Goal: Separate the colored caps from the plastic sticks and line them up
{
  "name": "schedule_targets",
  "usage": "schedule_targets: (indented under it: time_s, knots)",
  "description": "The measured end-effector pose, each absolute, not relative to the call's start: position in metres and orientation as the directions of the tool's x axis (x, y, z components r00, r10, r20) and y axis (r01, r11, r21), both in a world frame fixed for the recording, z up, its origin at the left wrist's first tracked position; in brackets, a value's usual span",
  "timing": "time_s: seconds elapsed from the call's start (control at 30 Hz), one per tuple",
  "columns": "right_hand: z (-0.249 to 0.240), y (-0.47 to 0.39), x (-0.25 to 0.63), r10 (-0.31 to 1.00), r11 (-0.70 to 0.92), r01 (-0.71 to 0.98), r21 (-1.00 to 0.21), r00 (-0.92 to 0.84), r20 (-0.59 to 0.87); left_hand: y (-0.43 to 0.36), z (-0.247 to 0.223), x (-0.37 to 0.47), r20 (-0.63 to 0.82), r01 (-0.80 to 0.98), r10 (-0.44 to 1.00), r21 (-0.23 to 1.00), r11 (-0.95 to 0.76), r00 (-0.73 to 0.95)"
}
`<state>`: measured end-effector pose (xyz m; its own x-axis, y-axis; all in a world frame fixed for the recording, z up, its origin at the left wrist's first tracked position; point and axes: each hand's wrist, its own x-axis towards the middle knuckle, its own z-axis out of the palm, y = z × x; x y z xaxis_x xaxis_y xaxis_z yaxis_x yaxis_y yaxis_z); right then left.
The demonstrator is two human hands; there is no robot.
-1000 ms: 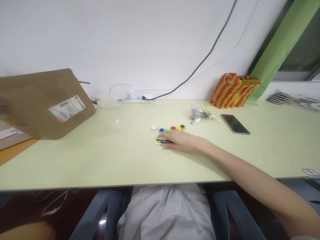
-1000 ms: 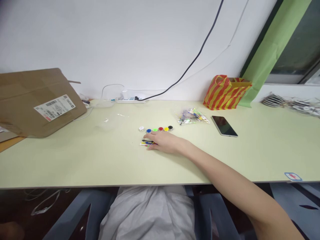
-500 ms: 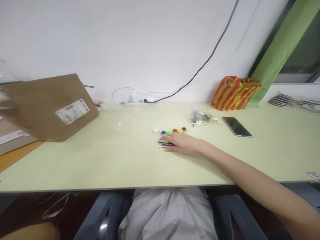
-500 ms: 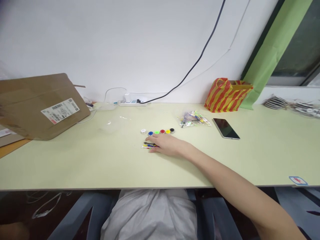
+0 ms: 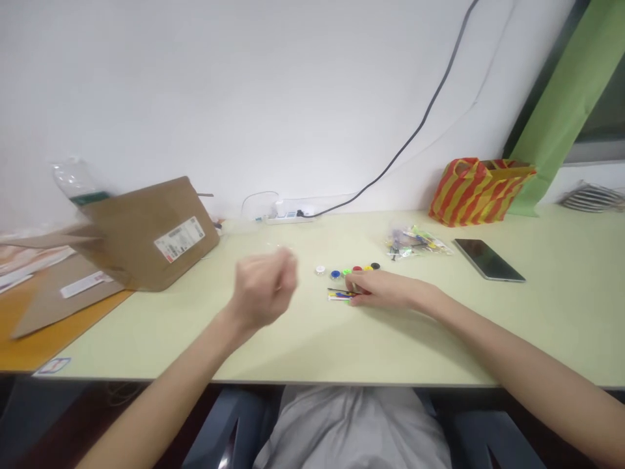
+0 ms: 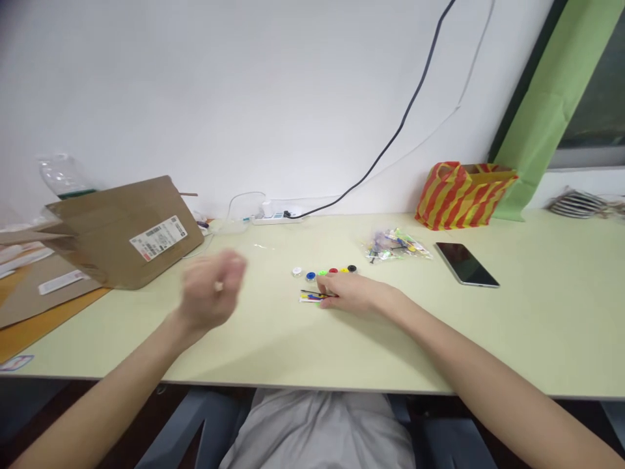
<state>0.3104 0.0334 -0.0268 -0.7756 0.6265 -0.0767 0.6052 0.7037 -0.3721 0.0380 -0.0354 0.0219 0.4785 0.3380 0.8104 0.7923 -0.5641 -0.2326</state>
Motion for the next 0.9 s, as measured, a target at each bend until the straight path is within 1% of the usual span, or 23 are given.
schedule_targets:
  time_s: [0.07, 0.1, 0.13, 0.2, 0.3, 0.4, 0.5, 0.63, 0.73, 0.9]
  knots:
    - [-0.026, 0.033, 0.309, 0.625, 0.712, 0.6, -0.364, -0.779, -0.061, 0.001, 0.02, 0.046, 0.685, 0.781, 0.444, -0.304, -0.546, 0.577]
    - [-0.026, 0.033, 0.308, 0.62, 0.718, 0.595, -0.361, -0.782, -0.056, 0.022, 0.018, 0.049, 0.591, 0.776, 0.523, -0.33, -0.538, 0.614]
    - [-0.026, 0.033, 0.308, 0.616, 0.723, 0.59, -0.359, -0.786, -0.053, 0.042, 0.015, 0.051, 0.518, 0.784, 0.595, -0.314, -0.536, 0.614]
    - [-0.026, 0.033, 0.307, 0.608, 0.727, 0.583, -0.362, -0.792, -0.056, 0.074, 0.008, 0.051, 0.444, 0.832, 0.706, -0.236, -0.502, 0.551]
    - [-0.026, 0.034, 0.307, 0.619, 0.711, 0.589, -0.383, -0.784, -0.058, 0.092, -0.011, 0.046, 0.456, 0.862, 0.735, -0.195, -0.467, 0.501]
    - [-0.025, 0.035, 0.306, 0.629, 0.699, 0.596, -0.396, -0.775, -0.055, 0.084, -0.031, 0.039, 0.451, 0.871, 0.752, -0.147, -0.468, 0.48]
    - [-0.025, 0.037, 0.305, 0.639, 0.712, 0.598, -0.369, -0.769, -0.014, 0.073, -0.043, 0.037, 0.422, 0.864, 0.767, -0.086, -0.497, 0.483]
    - [-0.026, 0.039, 0.305, 0.648, 0.729, 0.608, -0.315, -0.761, 0.033, 0.071, -0.048, 0.047, 0.403, 0.851, 0.777, -0.011, -0.524, 0.484]
    - [-0.027, 0.04, 0.306, 0.649, 0.733, 0.61, -0.302, -0.76, 0.039, 0.07, -0.05, 0.056, 0.367, 0.834, 0.775, -0.001, -0.552, 0.514]
    - [-0.027, 0.045, 0.309, 0.62, 0.732, 0.592, -0.337, -0.784, -0.03, 0.065, -0.052, 0.063, 0.349, 0.807, 0.752, -0.022, -0.59, 0.56]
